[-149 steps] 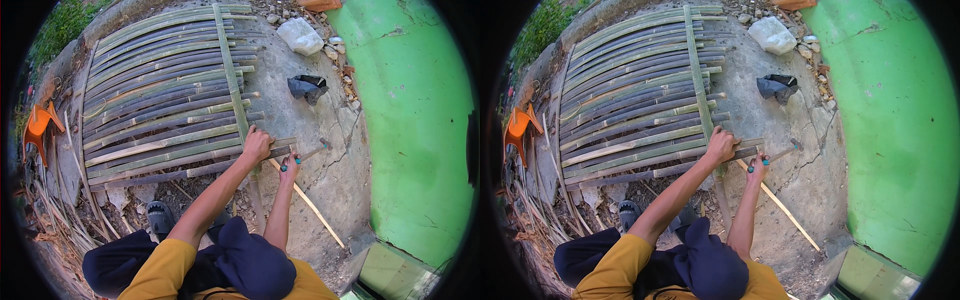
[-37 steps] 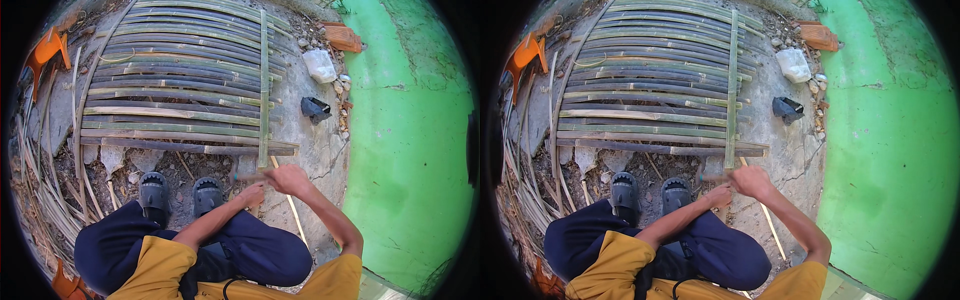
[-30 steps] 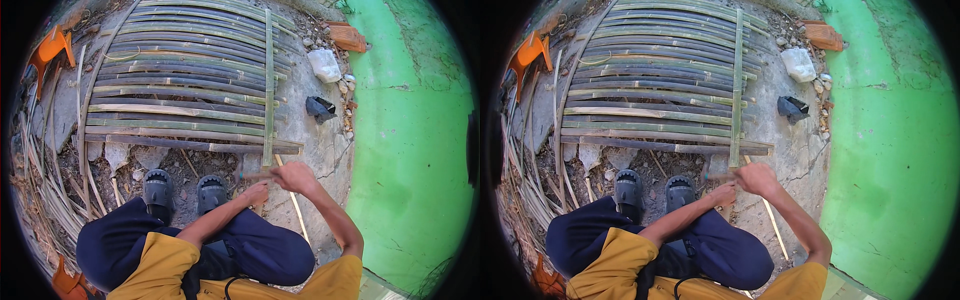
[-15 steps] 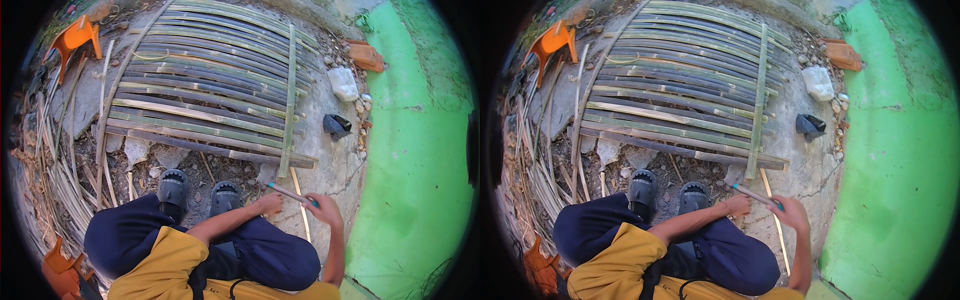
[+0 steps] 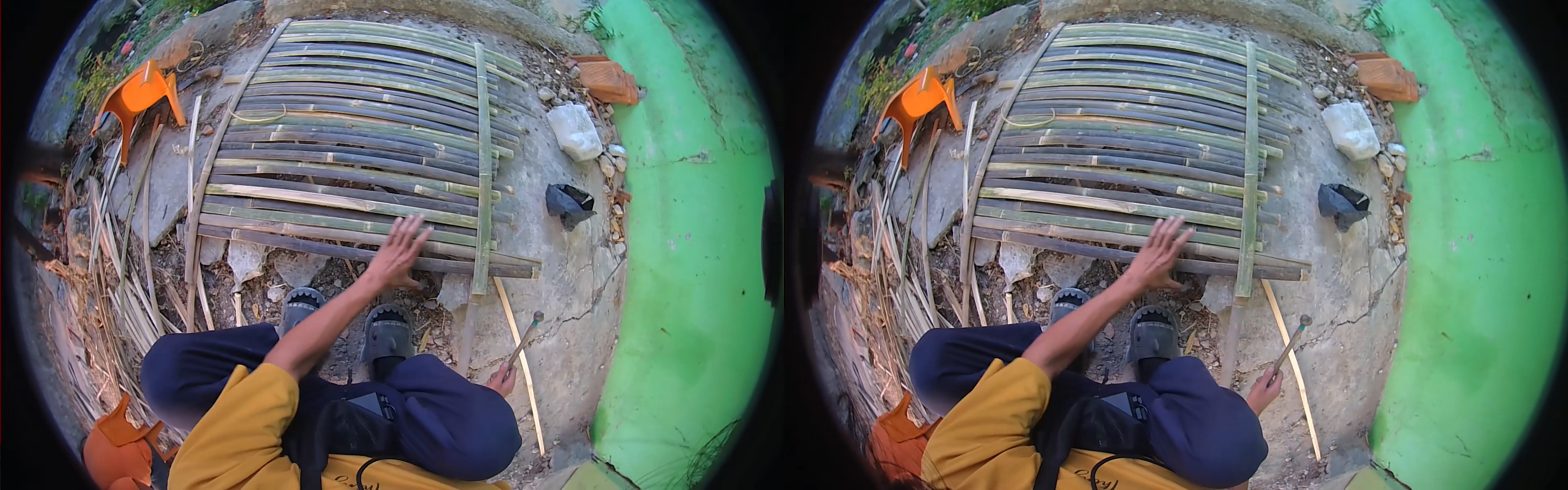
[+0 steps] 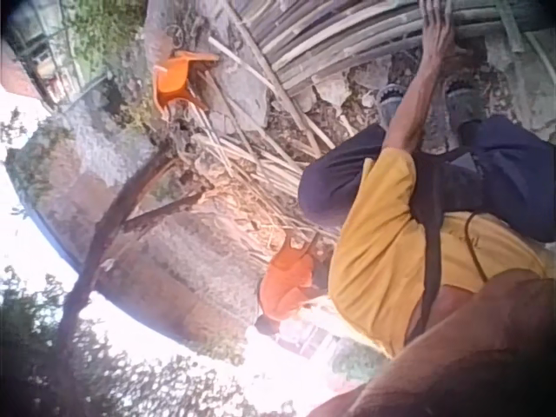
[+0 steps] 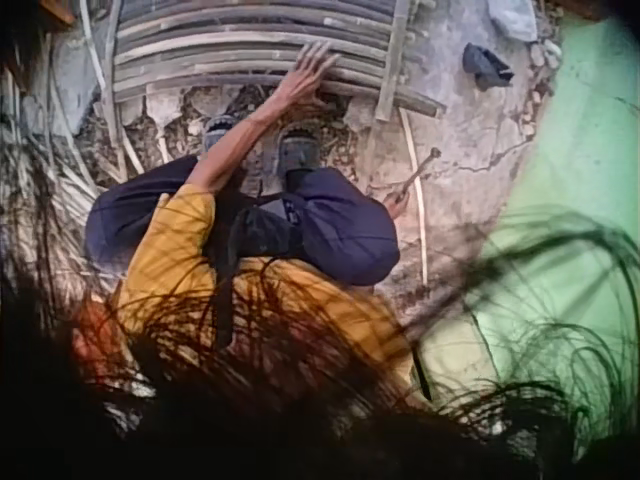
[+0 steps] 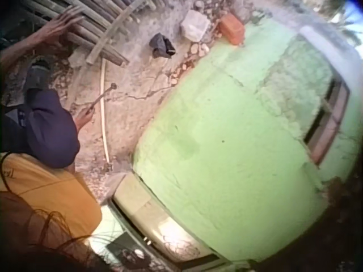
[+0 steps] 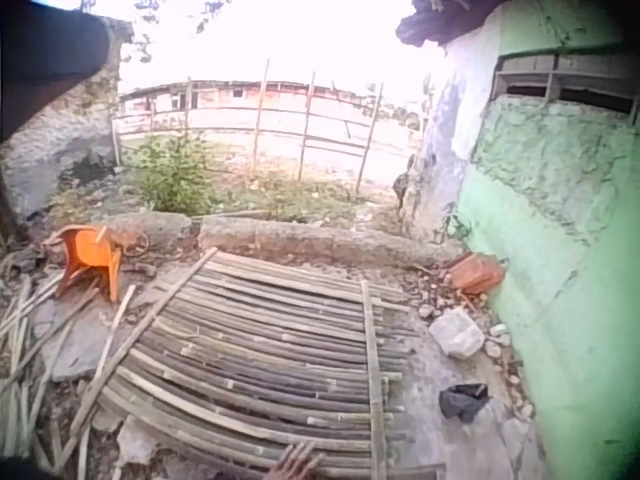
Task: The person constructs a bamboo mat by aligning bamboo slats on a frame and securing them using a hammer and small nails.
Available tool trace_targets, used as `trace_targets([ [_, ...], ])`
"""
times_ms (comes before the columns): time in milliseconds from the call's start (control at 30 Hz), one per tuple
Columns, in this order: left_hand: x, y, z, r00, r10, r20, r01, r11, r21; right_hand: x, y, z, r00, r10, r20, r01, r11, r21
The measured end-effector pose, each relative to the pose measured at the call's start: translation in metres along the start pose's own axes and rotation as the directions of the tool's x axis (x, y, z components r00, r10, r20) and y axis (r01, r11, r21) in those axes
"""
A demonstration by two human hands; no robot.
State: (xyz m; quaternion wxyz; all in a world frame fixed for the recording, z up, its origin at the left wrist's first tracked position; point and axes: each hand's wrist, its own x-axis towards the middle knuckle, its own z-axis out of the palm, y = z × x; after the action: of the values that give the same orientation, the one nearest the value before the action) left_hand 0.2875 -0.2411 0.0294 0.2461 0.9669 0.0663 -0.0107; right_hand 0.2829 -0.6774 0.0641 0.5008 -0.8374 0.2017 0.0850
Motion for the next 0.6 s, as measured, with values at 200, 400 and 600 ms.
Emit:
trace_targets([
  [200,0.001,-0.021,0.0,0.996,-0.065,-0.061,0.082,0.94,0.333,-0.006,-0.041,0.025,0.938,-0.325,0.12,0.345,0.908,-0.238],
  [400,0.006,-0.014,-0.005,0.997,-0.052,-0.06,0.062,0.981,0.184,0.019,-0.161,0.03,0.509,-0.286,0.812,0.812,0.471,-0.344],
  [600,0.003,-0.015,-0.006,0.998,-0.068,0.0,0.066,0.975,0.213,0.052,-0.253,0.092,0.226,0.078,0.971,0.969,0.09,-0.232],
])
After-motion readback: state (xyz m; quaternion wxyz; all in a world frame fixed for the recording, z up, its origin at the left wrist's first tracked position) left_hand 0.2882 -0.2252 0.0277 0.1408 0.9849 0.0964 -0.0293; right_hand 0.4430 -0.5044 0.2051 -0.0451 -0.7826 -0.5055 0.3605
